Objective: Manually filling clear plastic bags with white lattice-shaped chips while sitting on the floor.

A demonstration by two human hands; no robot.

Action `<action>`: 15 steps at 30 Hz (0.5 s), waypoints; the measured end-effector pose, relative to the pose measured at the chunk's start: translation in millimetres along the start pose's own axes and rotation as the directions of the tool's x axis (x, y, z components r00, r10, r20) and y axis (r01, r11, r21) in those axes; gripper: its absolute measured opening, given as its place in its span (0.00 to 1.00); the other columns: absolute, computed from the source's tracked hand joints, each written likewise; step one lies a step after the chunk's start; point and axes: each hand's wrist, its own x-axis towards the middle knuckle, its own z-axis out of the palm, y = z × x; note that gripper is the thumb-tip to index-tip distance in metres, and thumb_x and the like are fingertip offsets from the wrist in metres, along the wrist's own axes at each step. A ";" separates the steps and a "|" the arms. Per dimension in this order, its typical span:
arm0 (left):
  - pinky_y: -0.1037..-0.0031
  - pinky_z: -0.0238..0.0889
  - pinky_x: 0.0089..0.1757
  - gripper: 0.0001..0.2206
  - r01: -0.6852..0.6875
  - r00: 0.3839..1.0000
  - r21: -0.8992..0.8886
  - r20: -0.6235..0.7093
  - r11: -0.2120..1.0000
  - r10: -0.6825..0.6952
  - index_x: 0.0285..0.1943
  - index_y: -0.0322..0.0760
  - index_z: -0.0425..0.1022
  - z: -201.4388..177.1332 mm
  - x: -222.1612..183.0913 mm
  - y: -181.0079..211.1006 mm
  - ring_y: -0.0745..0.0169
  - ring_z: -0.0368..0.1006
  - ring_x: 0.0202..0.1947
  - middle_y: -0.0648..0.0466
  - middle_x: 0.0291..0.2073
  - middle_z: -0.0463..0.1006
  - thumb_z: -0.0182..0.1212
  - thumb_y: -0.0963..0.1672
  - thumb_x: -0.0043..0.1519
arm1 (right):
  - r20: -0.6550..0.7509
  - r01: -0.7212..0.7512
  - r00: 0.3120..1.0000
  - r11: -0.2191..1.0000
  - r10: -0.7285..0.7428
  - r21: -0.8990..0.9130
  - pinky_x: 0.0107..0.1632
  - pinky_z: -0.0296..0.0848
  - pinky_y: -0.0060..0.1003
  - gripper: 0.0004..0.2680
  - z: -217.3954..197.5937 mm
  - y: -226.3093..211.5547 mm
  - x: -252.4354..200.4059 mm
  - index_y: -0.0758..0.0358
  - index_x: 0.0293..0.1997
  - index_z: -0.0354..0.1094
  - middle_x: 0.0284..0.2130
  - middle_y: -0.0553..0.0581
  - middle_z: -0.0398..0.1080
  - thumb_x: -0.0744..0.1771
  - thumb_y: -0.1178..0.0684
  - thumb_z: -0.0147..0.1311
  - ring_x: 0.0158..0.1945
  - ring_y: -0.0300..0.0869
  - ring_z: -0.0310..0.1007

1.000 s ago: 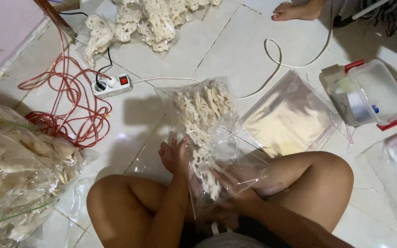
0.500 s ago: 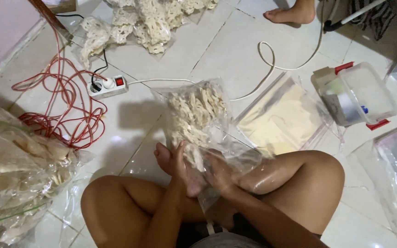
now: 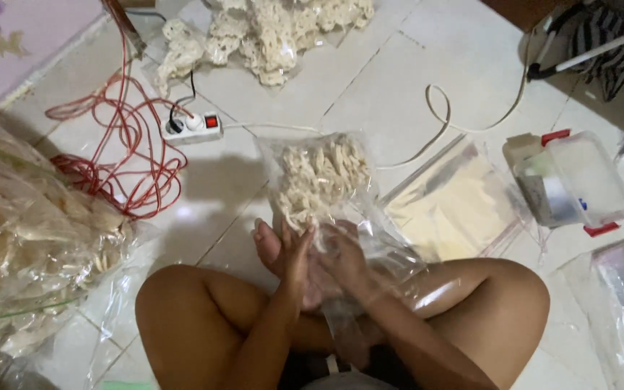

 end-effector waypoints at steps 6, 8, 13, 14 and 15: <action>0.66 0.46 0.71 0.47 -0.041 0.998 0.271 0.058 0.962 0.027 0.82 0.39 0.42 2.5 3.4 -10.5 0.44 0.47 0.77 0.32 0.75 0.52 0.72 0.45 0.56 | -0.002 0.204 0.976 0.912 -0.219 -0.355 0.48 0.82 0.30 0.24 30.4 40.8 50.5 0.45 0.62 0.69 0.61 0.48 0.54 0.60 0.60 0.69 0.47 0.46 0.76; 0.69 0.50 0.69 0.43 -0.090 0.996 0.516 0.028 0.852 0.088 0.81 0.57 0.52 -9.3 17.4 -17.8 0.53 0.59 0.73 0.43 0.71 0.65 0.72 0.54 0.55 | -0.018 0.036 0.999 0.998 -0.037 -0.053 0.65 0.67 0.40 0.16 45.3 8.0 41.0 0.54 0.67 0.60 0.64 0.57 0.54 0.71 0.47 0.48 0.58 0.55 0.71; 0.61 0.68 0.51 0.36 -0.152 0.898 0.799 -0.134 0.582 0.419 0.48 0.45 0.70 -16.8 106.9 -97.1 0.46 0.76 0.51 0.44 0.49 0.75 0.81 0.56 0.32 | 0.034 0.235 0.972 0.954 -0.233 -0.185 0.56 0.72 0.33 0.26 15.1 9.4 40.6 0.57 0.67 0.58 0.63 0.58 0.56 0.62 0.56 0.65 0.51 0.46 0.73; 0.60 0.69 0.51 0.48 -0.033 0.918 0.860 -0.176 0.510 0.356 0.51 0.51 0.66 -28.4 145.1 -128.1 0.45 0.75 0.52 0.50 0.52 0.71 0.84 0.59 0.18 | 0.083 0.338 0.940 0.868 -0.331 -0.364 0.58 0.74 0.34 0.28 5.3 15.5 42.4 0.56 0.67 0.64 0.69 0.58 0.47 0.60 0.56 0.72 0.52 0.47 0.72; 0.60 0.69 0.51 0.48 -0.033 0.920 0.860 -0.174 0.510 0.352 0.51 0.51 0.66 -20.0 144.7 -99.0 0.45 0.75 0.52 0.50 0.52 0.71 0.84 0.59 0.18 | 0.081 0.336 0.941 0.868 -0.330 -0.367 0.58 0.74 0.34 0.28 0.2 8.5 41.2 0.56 0.67 0.64 0.69 0.58 0.47 0.60 0.56 0.72 0.52 0.47 0.72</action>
